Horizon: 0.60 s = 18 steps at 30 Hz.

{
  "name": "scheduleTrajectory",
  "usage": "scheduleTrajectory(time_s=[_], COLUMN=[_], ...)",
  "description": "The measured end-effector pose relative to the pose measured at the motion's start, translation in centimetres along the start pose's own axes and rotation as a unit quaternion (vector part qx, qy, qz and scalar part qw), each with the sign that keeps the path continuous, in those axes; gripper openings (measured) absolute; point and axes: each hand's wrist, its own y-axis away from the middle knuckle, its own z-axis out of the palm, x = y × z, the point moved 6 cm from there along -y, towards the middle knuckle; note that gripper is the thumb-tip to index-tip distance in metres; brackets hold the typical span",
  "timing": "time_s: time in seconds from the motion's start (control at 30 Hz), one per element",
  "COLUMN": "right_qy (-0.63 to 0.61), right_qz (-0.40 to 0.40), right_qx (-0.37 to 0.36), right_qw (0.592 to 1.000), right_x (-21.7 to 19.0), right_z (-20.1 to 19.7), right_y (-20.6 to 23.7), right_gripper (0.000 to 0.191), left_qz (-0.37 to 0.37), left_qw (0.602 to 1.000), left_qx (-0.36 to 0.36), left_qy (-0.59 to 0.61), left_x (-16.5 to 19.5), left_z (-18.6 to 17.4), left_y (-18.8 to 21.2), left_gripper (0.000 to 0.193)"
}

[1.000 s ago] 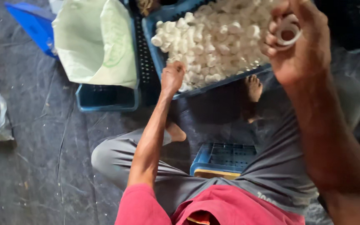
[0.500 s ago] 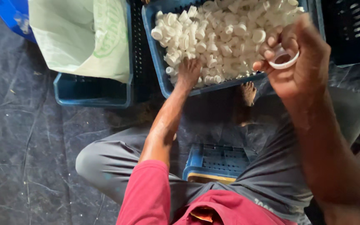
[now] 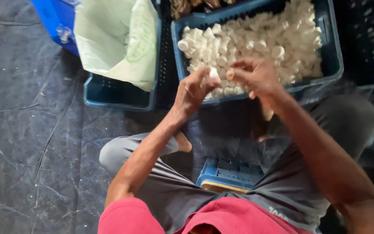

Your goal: The person sits on a tarp and separates white plastic bottle caps from their attached rings by hand. They pick up each cap from a blue crate, pull the ring off, and place the separated parts into different containers.

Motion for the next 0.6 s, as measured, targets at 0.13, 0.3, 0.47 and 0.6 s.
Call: scheduleTrajectory(time_s=[0.13, 0.3, 0.47, 0.6], right_qy=[-0.043, -0.102, -0.054, -0.028], right_qz=[0.042, 0.016, -0.176, -0.27], right_qx=[-0.148, -0.142, -0.107, -0.081], right_qw=[0.987, 0.984, 0.977, 0.959], right_x=[1.2, 0.9, -1.6, -2.2], right_z=[4.7, 6.5, 7.4, 7.2], right_y=[1.6, 2.8, 3.6, 3.9], right_gripper=[0.027, 0.029, 0.045, 0.067], left_qz=[0.15, 0.15, -0.077, -0.139], left_qw=[0.986, 0.989, 0.974, 0.943], left_qx=[0.027, -0.005, 0.119, 0.141], left_qy=[-0.071, 0.018, 0.178, 0.268], left_x=[4.6, 3.7, -0.9, -2.5], left_z=[-3.1, -4.0, -2.0, -1.8], left_y=[3.4, 5.4, 4.1, 3.9], left_gripper=[0.035, 0.034, 0.024, 0.027])
